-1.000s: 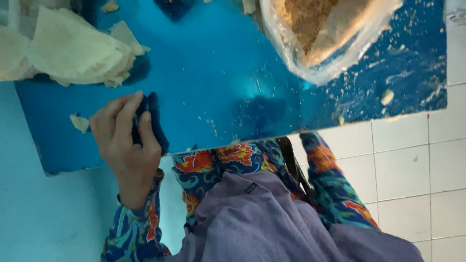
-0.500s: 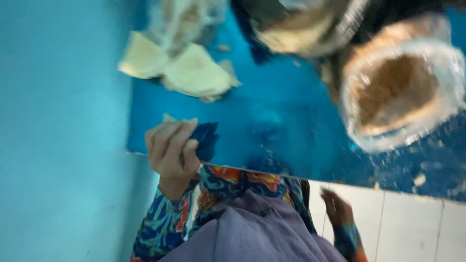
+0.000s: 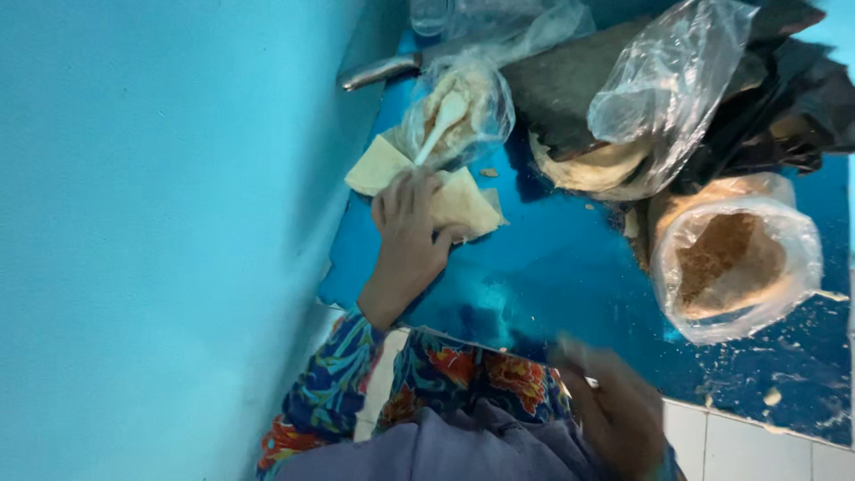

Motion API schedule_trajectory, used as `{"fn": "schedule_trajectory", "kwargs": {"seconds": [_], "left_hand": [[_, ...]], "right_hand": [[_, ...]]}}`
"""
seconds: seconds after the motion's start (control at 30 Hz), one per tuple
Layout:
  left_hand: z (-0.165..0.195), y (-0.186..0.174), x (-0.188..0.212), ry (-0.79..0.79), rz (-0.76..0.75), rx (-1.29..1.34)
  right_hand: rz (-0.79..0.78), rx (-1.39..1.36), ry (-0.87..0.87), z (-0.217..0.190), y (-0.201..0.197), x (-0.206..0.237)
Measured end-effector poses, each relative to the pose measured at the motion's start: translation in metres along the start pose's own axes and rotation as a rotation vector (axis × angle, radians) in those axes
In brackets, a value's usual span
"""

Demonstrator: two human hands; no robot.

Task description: The person sits at a small blue table and folds thin triangular dough sheets in half, pressing the edges together. They also roll some dough pieces into short cylinders by hand and set the folded pieces aside, with dough scraps and a plastic bag of brown filling on the table.

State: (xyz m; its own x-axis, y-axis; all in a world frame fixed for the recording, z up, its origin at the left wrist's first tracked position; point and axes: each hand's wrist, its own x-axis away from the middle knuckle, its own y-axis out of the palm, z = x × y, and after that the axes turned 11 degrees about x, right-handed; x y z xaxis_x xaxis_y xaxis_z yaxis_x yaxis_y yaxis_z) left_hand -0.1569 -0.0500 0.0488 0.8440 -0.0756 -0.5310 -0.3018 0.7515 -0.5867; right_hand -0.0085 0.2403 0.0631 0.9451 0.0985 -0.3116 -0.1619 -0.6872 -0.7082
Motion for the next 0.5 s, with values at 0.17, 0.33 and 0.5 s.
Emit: {"fn": "schedule_trajectory", "kwargs": {"seconds": [0.17,0.33,0.5], "left_hand": [[0.003,0.001,0.002,-0.14,0.03,0.167],[0.003,-0.001,0.006,-0.112,-0.024,0.252],[0.0,-0.013,0.025,-0.14,0.004,0.616]], "right_hand": [[-0.104,-0.115,-0.093,-0.054,0.04,-0.117],[-0.139,-0.08,-0.441,-0.066,0.071,-0.169],[-0.238,-0.086,-0.197,-0.075,0.071,-0.167]]}}
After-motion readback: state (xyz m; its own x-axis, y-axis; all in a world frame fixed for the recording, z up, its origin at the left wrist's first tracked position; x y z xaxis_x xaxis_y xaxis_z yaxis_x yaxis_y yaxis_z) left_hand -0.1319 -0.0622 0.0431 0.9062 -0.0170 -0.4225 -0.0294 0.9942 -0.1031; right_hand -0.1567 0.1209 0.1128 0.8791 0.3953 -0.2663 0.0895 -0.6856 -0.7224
